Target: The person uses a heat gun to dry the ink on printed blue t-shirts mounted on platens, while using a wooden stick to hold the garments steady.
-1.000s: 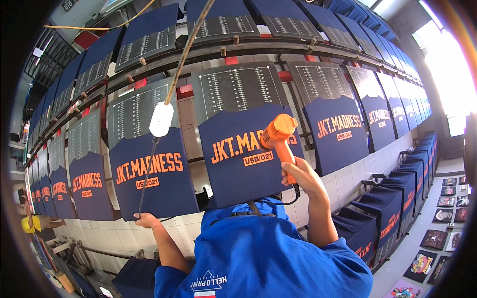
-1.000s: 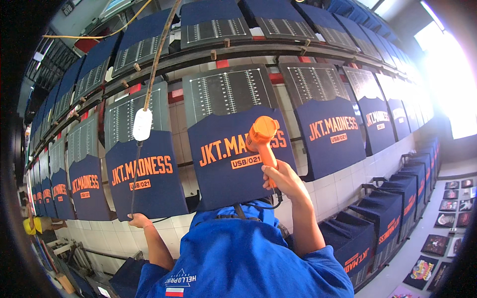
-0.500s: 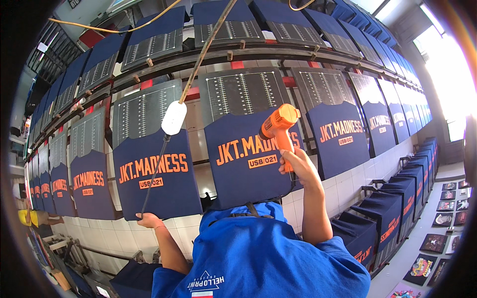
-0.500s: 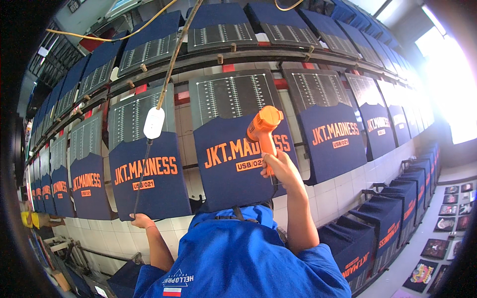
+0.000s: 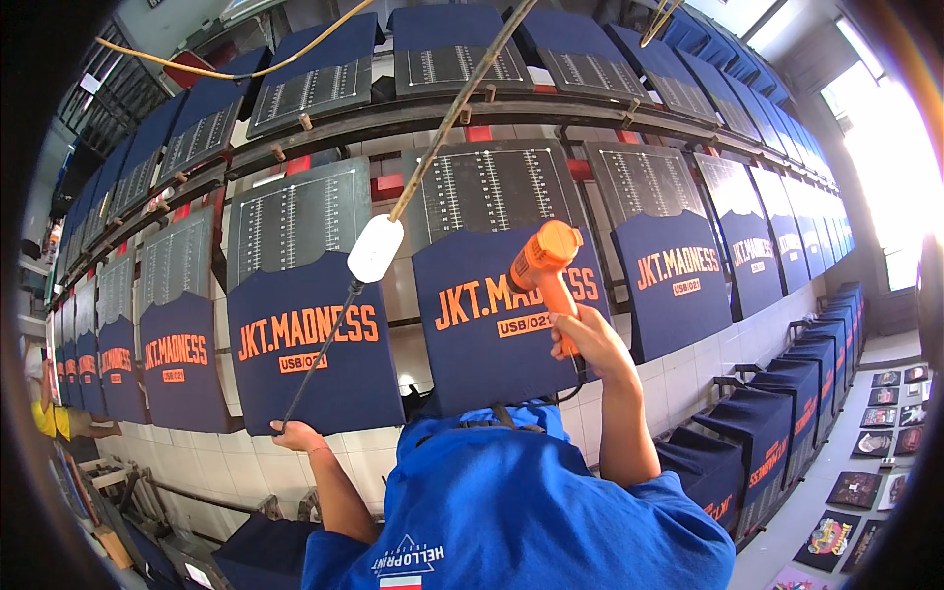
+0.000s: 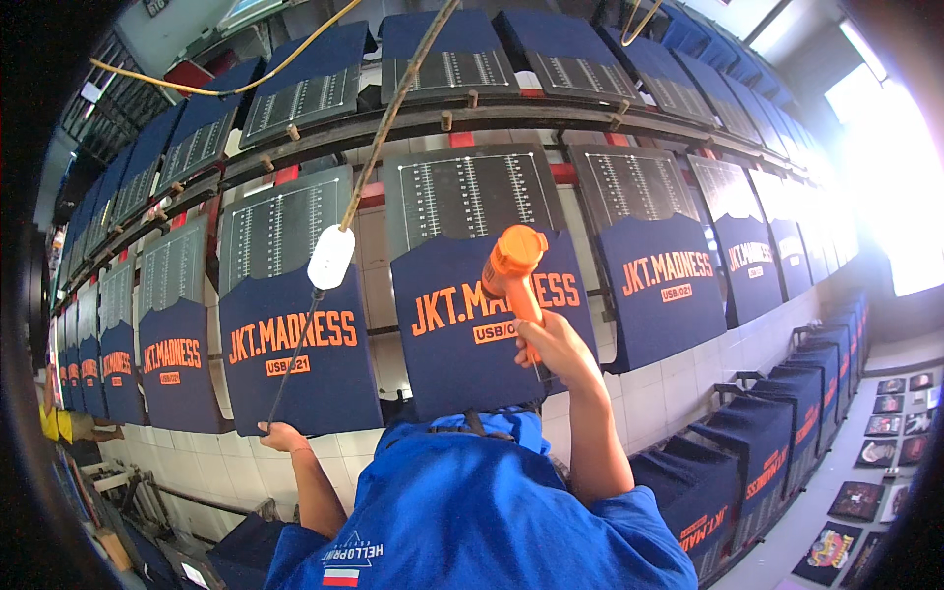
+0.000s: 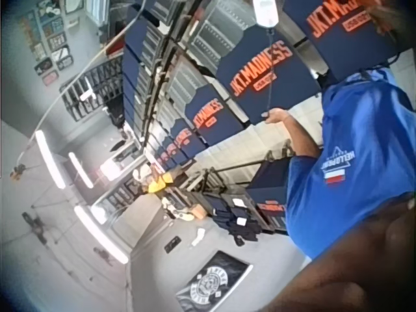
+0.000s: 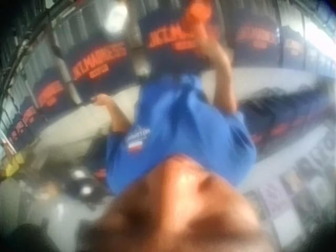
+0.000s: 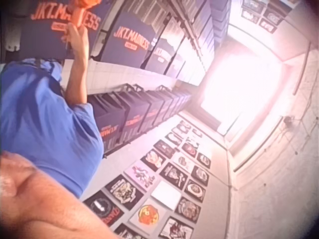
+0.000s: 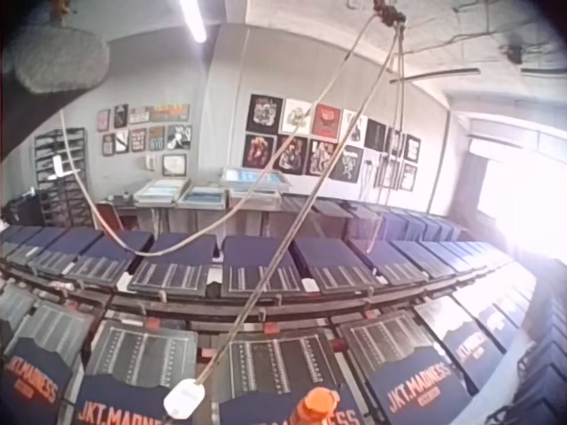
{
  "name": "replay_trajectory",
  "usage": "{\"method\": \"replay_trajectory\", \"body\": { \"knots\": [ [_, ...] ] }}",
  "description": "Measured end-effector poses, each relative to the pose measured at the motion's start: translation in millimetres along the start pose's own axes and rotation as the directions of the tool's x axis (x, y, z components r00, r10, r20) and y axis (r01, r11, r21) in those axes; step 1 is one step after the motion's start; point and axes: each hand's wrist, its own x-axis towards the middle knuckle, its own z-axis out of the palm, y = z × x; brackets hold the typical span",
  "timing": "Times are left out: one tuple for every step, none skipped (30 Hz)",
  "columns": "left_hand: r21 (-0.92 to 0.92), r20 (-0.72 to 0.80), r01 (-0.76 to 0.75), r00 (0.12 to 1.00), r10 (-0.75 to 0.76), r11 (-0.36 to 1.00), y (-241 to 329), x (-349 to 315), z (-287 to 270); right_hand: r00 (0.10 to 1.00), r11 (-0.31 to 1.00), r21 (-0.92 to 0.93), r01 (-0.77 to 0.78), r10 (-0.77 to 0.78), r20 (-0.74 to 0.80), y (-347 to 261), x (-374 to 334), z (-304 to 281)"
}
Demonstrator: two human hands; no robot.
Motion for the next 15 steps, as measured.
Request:
{"method": "replay_trajectory", "body": {
  "knots": [
    [-0.003,0.003,-0.006,1.000,0.006,1.000,3.2,-1.1,1.4,1.000,1.000,-0.021,-0.002,0.002,-0.018,3.7,-2.5,1.4],
    [-0.002,0.000,-0.013,1.000,0.013,1.000,1.6,1.5,-1.6,0.999,0.999,-0.041,-0.009,0.008,-0.032,-0.7,-9.7,9.4],
    [-0.001,-0.002,-0.019,1.000,0.019,1.000,0.2,3.6,-2.9,0.999,0.998,-0.062,-0.016,0.013,-0.045,-3.5,-14.1,13.9],
    [0.000,-0.002,-0.017,1.000,0.017,1.000,-1.0,4.9,-2.1,0.999,0.998,-0.066,-0.024,0.022,-0.026,-3.3,-16.1,9.9],
    [0.005,-0.002,-0.016,1.000,0.016,1.000,-1.3,5.0,-2.2,0.999,0.997,-0.065,-0.028,0.026,-0.025,-3.2,-18.5,8.2],
    [0.009,-0.002,-0.015,1.000,0.015,1.000,-1.8,5.0,-2.8,0.999,0.997,-0.064,-0.031,0.030,-0.024,-3.4,-20.9,7.2],
    [-0.001,0.002,-0.010,1.000,0.010,1.000,-2.3,5.2,-3.1,0.999,0.997,-0.064,-0.035,0.033,-0.023,-2.9,-22.5,7.1],
    [-0.012,0.009,-0.005,1.000,0.005,1.000,0.3,2.9,-1.6,0.999,0.996,-0.078,-0.031,0.029,-0.028,0.5,-23.1,7.9],
    [-0.023,0.016,-0.001,1.000,0.001,1.000,2.8,0.6,-0.4,0.999,0.995,-0.093,-0.028,0.025,-0.033,5.2,-23.0,9.2],
    [-0.019,0.012,0.007,1.000,-0.007,1.000,5.1,-1.8,0.3,0.999,0.994,-0.108,-0.025,0.021,-0.037,8.0,-23.0,9.8],
    [-0.013,0.004,0.015,1.000,-0.015,1.000,5.2,-2.3,-0.2,0.999,0.996,-0.080,-0.037,0.036,-0.017,6.0,-24.9,9.0],
    [-0.008,-0.004,0.023,1.000,-0.023,1.000,5.2,-2.7,-1.3,0.999,0.997,-0.052,-0.050,0.050,0.003,1.8,-28.4,6.9],
    [-0.004,-0.001,0.017,1.000,-0.017,1.000,5.6,-2.4,-2.3,0.998,0.998,-0.025,-0.063,0.063,0.024,-0.1,-30.5,4.8],
    [-0.002,0.001,0.010,1.000,-0.010,1.000,4.8,-0.1,-2.6,0.998,0.998,-0.012,-0.063,0.063,0.013,1.3,-30.9,2.7],
    [0.001,0.002,0.004,1.000,-0.004,1.000,3.5,1.6,-3.4,0.998,0.998,0.001,-0.063,0.063,0.002,3.9,-31.4,0.8]
  ]
}}
